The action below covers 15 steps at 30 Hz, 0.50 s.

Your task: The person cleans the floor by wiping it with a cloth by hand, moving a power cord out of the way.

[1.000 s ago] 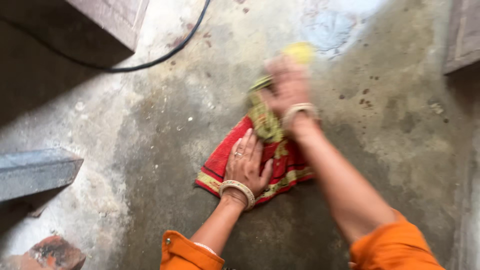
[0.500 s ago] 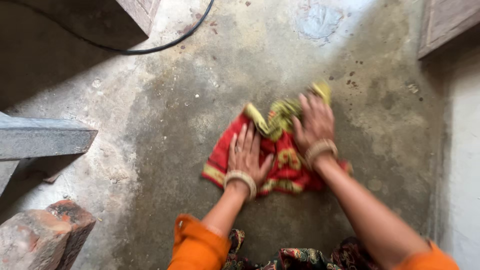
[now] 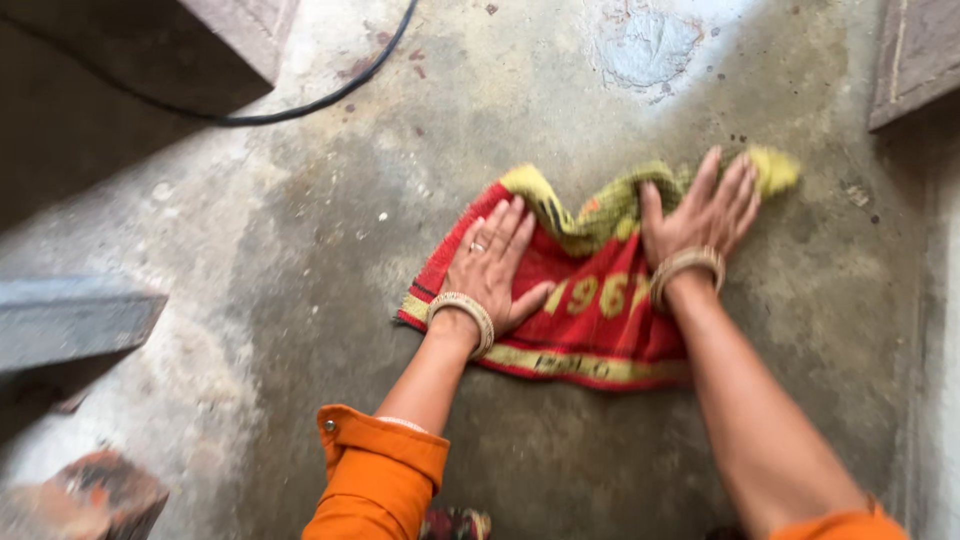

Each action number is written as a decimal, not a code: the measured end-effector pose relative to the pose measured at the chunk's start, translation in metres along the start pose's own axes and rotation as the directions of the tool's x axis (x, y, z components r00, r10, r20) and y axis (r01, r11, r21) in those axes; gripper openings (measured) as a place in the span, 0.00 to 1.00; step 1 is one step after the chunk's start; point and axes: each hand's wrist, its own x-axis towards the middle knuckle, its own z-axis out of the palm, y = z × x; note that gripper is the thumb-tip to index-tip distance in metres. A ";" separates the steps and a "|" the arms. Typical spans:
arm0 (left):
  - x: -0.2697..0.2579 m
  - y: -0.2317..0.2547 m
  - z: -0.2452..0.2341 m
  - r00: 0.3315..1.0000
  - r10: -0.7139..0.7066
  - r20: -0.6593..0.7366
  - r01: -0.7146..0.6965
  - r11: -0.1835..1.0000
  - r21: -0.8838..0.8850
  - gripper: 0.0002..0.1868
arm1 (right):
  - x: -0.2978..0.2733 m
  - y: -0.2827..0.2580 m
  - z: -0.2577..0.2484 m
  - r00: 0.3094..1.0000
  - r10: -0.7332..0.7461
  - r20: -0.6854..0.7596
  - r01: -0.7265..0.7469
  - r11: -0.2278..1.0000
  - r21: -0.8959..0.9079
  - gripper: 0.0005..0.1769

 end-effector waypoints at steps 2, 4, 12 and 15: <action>0.019 -0.004 0.002 0.994 -0.090 -0.059 0.089 0.996 -0.013 0.48 | 0.048 -0.013 0.012 0.999 -0.026 0.041 0.025 0.999 0.030 0.56; 0.027 -0.006 0.004 0.991 -0.125 -0.041 0.124 0.992 -0.024 0.46 | 0.090 -0.030 0.023 0.992 -0.105 0.069 0.101 0.994 0.048 0.59; 0.036 -0.008 0.005 0.987 -0.159 -0.035 0.157 0.987 -0.041 0.42 | 0.120 -0.143 0.032 0.663 -0.694 0.281 0.655 0.719 0.231 0.48; 0.031 -0.008 0.008 0.989 -0.150 -0.003 0.150 0.989 -0.003 0.42 | 0.092 -0.154 0.035 0.511 -0.847 0.146 0.768 0.526 0.366 0.36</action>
